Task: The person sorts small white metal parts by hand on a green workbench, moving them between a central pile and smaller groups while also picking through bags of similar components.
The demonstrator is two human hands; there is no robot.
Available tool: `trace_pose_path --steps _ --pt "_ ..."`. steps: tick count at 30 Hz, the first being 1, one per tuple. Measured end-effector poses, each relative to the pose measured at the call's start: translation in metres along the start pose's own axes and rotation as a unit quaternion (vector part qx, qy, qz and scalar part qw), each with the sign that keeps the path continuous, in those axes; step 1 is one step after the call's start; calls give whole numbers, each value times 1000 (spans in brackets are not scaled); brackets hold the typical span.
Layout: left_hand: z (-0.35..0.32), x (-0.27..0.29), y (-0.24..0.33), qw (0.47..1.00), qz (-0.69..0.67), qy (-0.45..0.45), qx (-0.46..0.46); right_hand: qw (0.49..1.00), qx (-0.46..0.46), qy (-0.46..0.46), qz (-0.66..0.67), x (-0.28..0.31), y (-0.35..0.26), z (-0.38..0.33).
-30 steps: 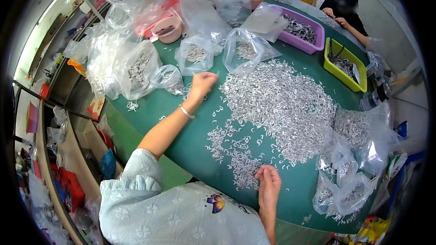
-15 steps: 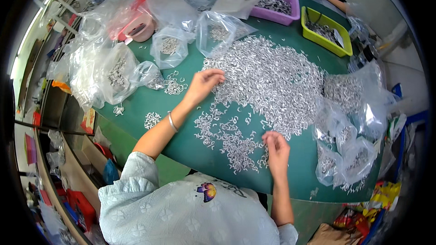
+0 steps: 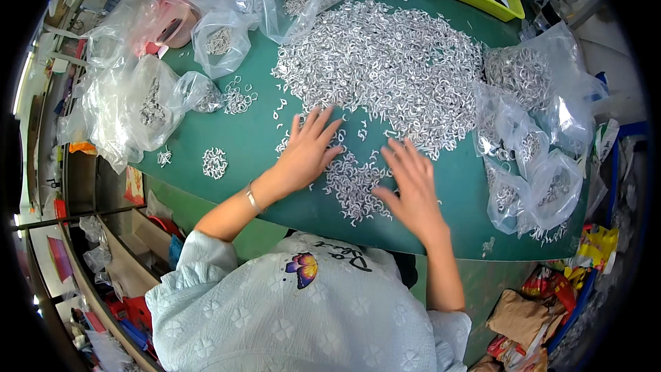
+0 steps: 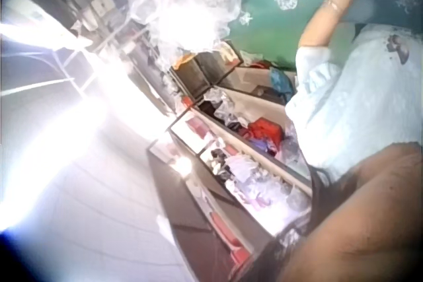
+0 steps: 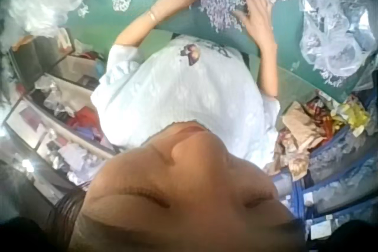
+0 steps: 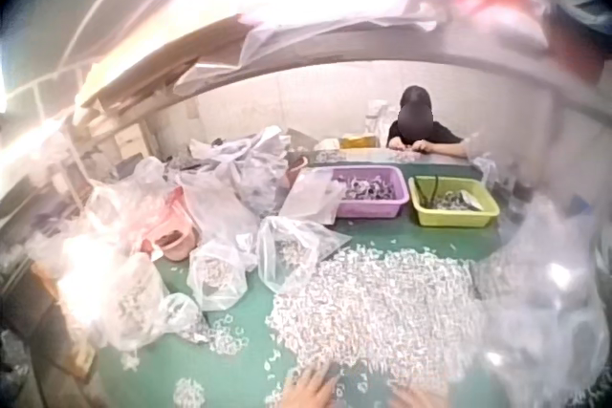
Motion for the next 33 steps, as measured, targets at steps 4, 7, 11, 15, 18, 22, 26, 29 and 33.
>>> trace_pose_path --steps 4,7,11,15,18,22,26,29,33 --pt "-46 1 6 1000 24 -17 -7 995 4 -79 -63 -29 -15 -29" --pt "-68 2 13 999 11 -35 3 997 -21 -31 -71 -34 -16 -37" --pt "-89 -1 13 993 -118 -14 -4 991 89 -86 -53 -58 -43 -39" --pt "-86 5 12 997 -70 26 27 982 69 -83 -156 -56 -23 -30" --pt "-91 -2 10 999 -45 -1 16 986 49 -44 -152 -39 -1 -25" --pt "-92 2 -4 996 -46 39 60 990 23 48 -129 -26 18 -18" --pt "-83 -6 -3 996 -19 45 74 994 69 22 -78 -34 -26 1" --pt "-82 1 -6 995 -11 63 77 990 91 -51 -91 -50 -37 2" --pt "-81 13 3 988 -81 118 64 995 80 -24 -49 -40 -30 -10"
Point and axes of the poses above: each hand's wrist, its own z-axis towards the middle knuckle, its own x-axis out of the back of the hand, y = z × x, the point moved 4 cm from there along z, towards the middle knuckle, and after that the axes turned 3 degrees about z, right-handed, at the moved point
